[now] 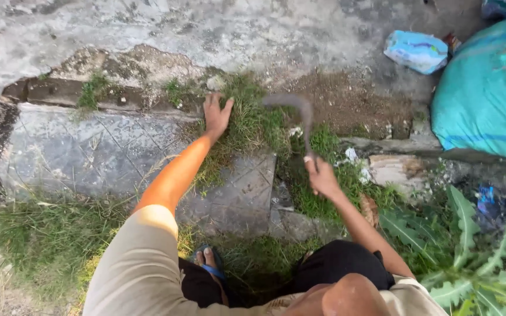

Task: Weeding grass using a sickle

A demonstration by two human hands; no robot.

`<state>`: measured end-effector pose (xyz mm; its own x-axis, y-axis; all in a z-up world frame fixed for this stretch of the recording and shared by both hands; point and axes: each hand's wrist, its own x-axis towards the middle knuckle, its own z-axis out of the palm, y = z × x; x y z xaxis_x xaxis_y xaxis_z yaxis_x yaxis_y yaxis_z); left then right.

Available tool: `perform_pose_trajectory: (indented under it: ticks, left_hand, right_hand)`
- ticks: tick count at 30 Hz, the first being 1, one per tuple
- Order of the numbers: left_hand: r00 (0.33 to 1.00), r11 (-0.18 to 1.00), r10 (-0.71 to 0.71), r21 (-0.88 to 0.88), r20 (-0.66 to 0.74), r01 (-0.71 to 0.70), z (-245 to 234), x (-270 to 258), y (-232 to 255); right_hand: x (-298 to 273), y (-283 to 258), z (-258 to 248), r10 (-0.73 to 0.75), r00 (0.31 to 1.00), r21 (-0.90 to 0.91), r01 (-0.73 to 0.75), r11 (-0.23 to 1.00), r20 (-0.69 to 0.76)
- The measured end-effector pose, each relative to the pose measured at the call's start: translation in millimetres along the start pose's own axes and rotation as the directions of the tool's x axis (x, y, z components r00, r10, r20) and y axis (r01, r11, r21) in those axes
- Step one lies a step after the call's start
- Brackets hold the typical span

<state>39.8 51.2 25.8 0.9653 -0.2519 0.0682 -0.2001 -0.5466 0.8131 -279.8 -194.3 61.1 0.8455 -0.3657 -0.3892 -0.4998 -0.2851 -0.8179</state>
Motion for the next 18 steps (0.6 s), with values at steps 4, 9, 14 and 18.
perform_pose_trajectory:
  ticks: [4,9,14,18]
  left_hand:
    - [0.957,0.965,0.191,0.138,0.218,-0.224,20.5,0.7,11.2]
    - [0.909,0.91,0.186,0.283,0.373,-0.303,50.6,-33.4,14.1]
    - [0.885,0.888,0.2,0.303,0.421,-0.345,59.0,-57.8,14.6]
    - [0.872,0.857,0.314,0.284,0.375,-0.43,46.9,-74.4,28.8]
  right_hand:
    - [21.1,29.5,16.0,-0.042,0.982,0.147,0.07,0.987,-0.183]
    - [-15.1,38.5,114.3,0.218,0.972,0.602,-0.119,0.79,-0.093]
    - [-18.8,31.8,63.8,0.187,0.978,0.592,-0.095,0.8,-0.096]
    - [19.5,104.0,95.8,0.036,0.983,0.718,0.105,0.688,-0.179]
